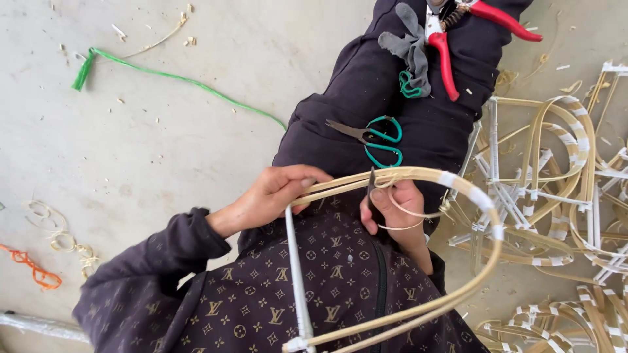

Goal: The recorder is sitting on the floor, assembling curved bamboo or wooden slats into frames using white tape and cutting tools.

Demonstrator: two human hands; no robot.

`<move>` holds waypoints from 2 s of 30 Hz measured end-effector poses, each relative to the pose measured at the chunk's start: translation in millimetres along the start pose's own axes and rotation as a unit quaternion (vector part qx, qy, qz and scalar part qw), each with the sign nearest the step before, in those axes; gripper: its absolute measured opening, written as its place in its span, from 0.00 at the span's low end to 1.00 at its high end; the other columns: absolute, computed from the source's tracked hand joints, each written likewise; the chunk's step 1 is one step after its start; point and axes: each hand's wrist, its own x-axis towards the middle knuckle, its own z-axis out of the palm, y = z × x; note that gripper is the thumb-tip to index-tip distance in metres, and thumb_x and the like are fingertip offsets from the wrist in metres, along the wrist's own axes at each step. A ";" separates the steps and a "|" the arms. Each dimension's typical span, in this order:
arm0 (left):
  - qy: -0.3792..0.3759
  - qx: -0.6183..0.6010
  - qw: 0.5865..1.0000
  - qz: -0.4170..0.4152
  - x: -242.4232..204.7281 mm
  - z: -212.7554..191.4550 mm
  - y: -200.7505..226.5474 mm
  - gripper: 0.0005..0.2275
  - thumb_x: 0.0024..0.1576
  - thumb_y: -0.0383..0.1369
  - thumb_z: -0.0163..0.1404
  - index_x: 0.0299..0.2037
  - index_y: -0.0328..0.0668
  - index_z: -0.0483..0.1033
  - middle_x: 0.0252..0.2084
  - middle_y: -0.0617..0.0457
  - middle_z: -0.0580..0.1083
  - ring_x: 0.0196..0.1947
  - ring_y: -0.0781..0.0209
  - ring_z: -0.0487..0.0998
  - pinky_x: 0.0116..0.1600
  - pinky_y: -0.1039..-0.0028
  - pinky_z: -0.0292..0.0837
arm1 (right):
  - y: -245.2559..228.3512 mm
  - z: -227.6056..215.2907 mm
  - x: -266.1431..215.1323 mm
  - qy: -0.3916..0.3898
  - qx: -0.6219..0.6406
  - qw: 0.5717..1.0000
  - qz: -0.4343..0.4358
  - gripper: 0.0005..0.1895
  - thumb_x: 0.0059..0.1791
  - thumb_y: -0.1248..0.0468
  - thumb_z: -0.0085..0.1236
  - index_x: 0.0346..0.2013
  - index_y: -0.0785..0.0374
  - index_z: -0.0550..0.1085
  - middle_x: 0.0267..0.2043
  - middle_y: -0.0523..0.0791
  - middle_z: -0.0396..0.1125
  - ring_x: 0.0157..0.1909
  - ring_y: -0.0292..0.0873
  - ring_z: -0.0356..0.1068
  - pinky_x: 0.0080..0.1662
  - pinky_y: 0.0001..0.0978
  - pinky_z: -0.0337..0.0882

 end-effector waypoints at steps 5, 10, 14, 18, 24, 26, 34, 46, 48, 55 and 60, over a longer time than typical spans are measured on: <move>0.014 -0.052 0.998 -0.034 -23.8 -10.5 -11.7 0.15 0.69 0.32 0.38 0.57 0.37 0.77 0.20 0.62 0.66 0.19 0.77 0.61 0.23 0.83 0.54 | -7.4 2.1 -6.1 0.034 -0.005 0.999 0.011 0.08 0.58 0.70 0.47 0.51 0.71 0.66 0.27 0.51 0.68 0.20 0.38 0.64 0.26 0.27 0.67; 0.000 -0.016 0.998 -0.055 -7.9 -12.6 9.2 0.16 0.69 0.34 0.37 0.58 0.38 0.76 0.21 0.62 0.66 0.16 0.77 0.61 0.21 0.83 0.54 | -5.9 -7.2 4.2 0.039 -0.041 0.998 -0.007 0.08 0.58 0.69 0.46 0.50 0.71 0.65 0.26 0.51 0.68 0.19 0.39 0.64 0.24 0.27 0.66; -0.100 0.061 0.990 -0.083 24.3 -9.5 34.8 0.16 0.68 0.35 0.35 0.62 0.43 0.70 0.22 0.63 0.68 0.17 0.77 0.66 0.21 0.84 0.64 | -12.2 -15.3 13.2 0.038 -0.015 0.999 -0.035 0.11 0.59 0.67 0.46 0.54 0.70 0.63 0.27 0.50 0.68 0.19 0.38 0.64 0.24 0.26 0.65; -0.114 0.053 0.991 -0.050 49.7 0.2 18.4 0.17 0.68 0.34 0.39 0.64 0.40 0.71 0.23 0.62 0.67 0.16 0.76 0.63 0.20 0.84 0.59 | -17.1 -0.1 14.2 -0.002 -0.049 0.999 -0.004 0.18 0.57 0.65 0.46 0.60 0.68 0.58 0.24 0.50 0.68 0.18 0.37 0.64 0.22 0.25 0.65; -0.148 -0.009 0.989 -0.025 41.9 0.2 -4.2 0.17 0.70 0.34 0.40 0.66 0.36 0.72 0.26 0.63 0.67 0.22 0.78 0.65 0.26 0.85 0.63 | -1.5 -0.9 4.0 -0.044 0.009 0.997 0.056 0.21 0.55 0.66 0.48 0.59 0.63 0.54 0.25 0.50 0.70 0.18 0.38 0.67 0.22 0.26 0.67; -0.132 0.014 0.989 -0.060 27.5 -1.8 14.5 0.18 0.68 0.34 0.40 0.65 0.38 0.71 0.25 0.63 0.67 0.19 0.77 0.64 0.24 0.84 0.62 | 4.9 -7.3 1.0 -0.048 0.010 0.998 0.043 0.16 0.57 0.66 0.48 0.56 0.68 0.59 0.27 0.50 0.70 0.19 0.38 0.66 0.24 0.26 0.67; -0.062 0.071 0.991 -0.093 -22.3 -15.0 4.4 0.19 0.67 0.34 0.41 0.66 0.40 0.72 0.23 0.62 0.69 0.19 0.76 0.66 0.23 0.83 0.64 | -2.2 1.1 -2.3 -0.014 0.015 1.000 -0.011 0.11 0.57 0.69 0.49 0.53 0.71 0.66 0.28 0.51 0.70 0.20 0.38 0.66 0.26 0.26 0.67; -0.130 -0.066 0.984 -0.104 41.3 13.0 16.5 0.17 0.70 0.37 0.37 0.59 0.30 0.70 0.33 0.51 0.78 0.18 0.69 0.74 0.23 0.81 0.70 | -8.5 4.6 15.0 -0.045 -0.029 0.996 0.066 0.12 0.57 0.65 0.48 0.54 0.67 0.65 0.25 0.46 0.69 0.18 0.33 0.63 0.24 0.21 0.63; -0.092 -0.026 0.991 -0.088 43.8 15.2 5.1 0.17 0.68 0.37 0.38 0.60 0.34 0.71 0.30 0.52 0.77 0.16 0.71 0.71 0.19 0.83 0.66 | -8.0 4.6 14.1 -0.040 -0.021 0.997 0.070 0.12 0.57 0.64 0.48 0.54 0.66 0.65 0.26 0.46 0.69 0.19 0.32 0.64 0.24 0.21 0.64; -0.095 -0.016 0.989 -0.115 43.2 16.4 26.8 0.17 0.68 0.37 0.40 0.56 0.32 0.74 0.33 0.49 0.79 0.18 0.72 0.72 0.20 0.82 0.66 | -18.6 8.2 12.5 -0.053 -0.085 0.995 0.006 0.15 0.57 0.64 0.49 0.56 0.67 0.65 0.34 0.44 0.69 0.28 0.32 0.70 0.29 0.22 0.71; -0.104 0.050 0.993 -0.016 50.9 11.8 2.2 0.16 0.70 0.37 0.41 0.57 0.32 0.75 0.38 0.51 0.80 0.31 0.72 0.81 0.35 0.82 0.79 | -5.9 -3.5 11.9 -0.070 -0.041 0.996 0.034 0.12 0.58 0.65 0.47 0.54 0.69 0.63 0.27 0.47 0.71 0.20 0.34 0.67 0.25 0.23 0.66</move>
